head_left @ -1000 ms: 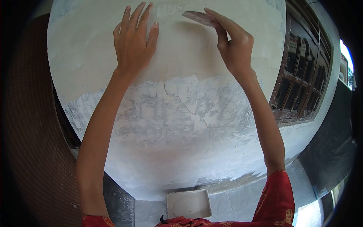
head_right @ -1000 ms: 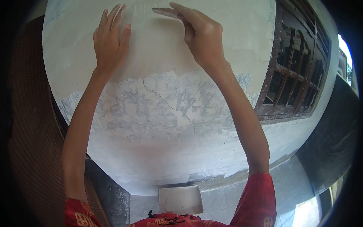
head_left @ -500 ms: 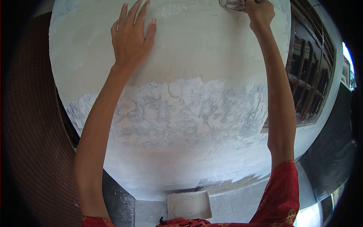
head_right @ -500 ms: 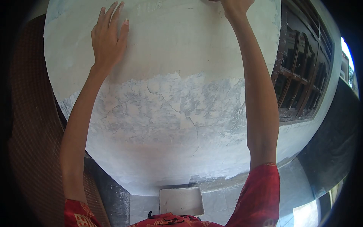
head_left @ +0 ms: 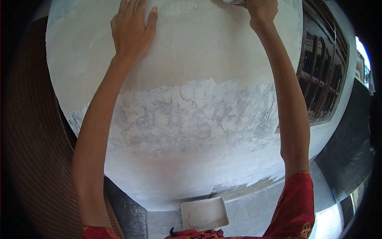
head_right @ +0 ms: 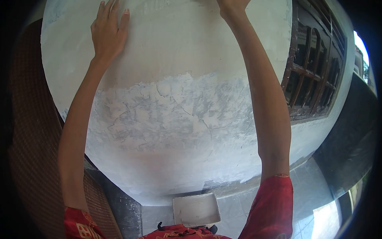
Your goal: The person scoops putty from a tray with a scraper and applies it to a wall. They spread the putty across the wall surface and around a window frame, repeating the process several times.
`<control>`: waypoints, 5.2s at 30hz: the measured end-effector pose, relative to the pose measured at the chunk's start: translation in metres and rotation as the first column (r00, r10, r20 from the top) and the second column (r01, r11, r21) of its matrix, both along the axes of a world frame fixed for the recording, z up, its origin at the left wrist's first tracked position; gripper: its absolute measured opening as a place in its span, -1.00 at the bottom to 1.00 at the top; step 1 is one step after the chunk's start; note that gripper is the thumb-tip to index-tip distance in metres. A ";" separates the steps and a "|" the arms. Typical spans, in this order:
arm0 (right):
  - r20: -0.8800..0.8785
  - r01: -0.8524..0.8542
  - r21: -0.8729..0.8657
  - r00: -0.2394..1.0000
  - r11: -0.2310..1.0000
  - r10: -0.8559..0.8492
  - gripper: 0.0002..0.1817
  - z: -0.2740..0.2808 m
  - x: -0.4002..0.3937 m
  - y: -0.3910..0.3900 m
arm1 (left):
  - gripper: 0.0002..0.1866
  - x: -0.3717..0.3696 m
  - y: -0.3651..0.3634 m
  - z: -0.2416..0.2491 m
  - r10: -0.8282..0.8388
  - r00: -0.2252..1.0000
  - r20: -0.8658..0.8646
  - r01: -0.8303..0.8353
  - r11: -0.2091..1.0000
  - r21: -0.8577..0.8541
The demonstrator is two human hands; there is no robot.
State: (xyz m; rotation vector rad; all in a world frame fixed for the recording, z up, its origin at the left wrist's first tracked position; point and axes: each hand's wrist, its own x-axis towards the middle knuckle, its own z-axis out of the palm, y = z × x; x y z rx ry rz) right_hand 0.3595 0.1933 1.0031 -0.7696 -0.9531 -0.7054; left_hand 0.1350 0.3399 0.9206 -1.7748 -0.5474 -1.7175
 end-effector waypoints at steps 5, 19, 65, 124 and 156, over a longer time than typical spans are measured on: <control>-0.008 0.109 -0.031 0.994 0.994 -0.109 -0.68 -0.007 -0.001 0.012 | -0.41 -0.005 0.005 0.007 -0.049 0.999 0.006 0.049 0.999 -0.002; 0.016 0.231 -0.023 0.973 0.973 -0.231 -0.71 0.007 0.001 -0.003 | -0.43 -0.022 0.011 0.020 -0.029 1.000 -0.006 0.030 0.997 0.068; -0.041 0.070 0.041 0.997 0.997 -0.069 -0.75 -0.003 0.016 0.000 | -0.41 -0.020 -0.013 0.012 0.045 0.999 -0.023 -0.045 0.998 0.032; -0.015 0.024 0.107 1.000 0.994 -0.023 -0.67 -0.003 0.002 0.013 | -0.40 -0.023 -0.010 0.006 0.045 0.999 -0.005 -0.045 0.999 0.018; -0.080 0.107 0.135 0.992 0.985 -0.097 -0.65 -0.021 0.014 0.019 | -0.41 -0.029 -0.022 -0.010 0.004 1.000 -0.014 -0.003 1.000 0.031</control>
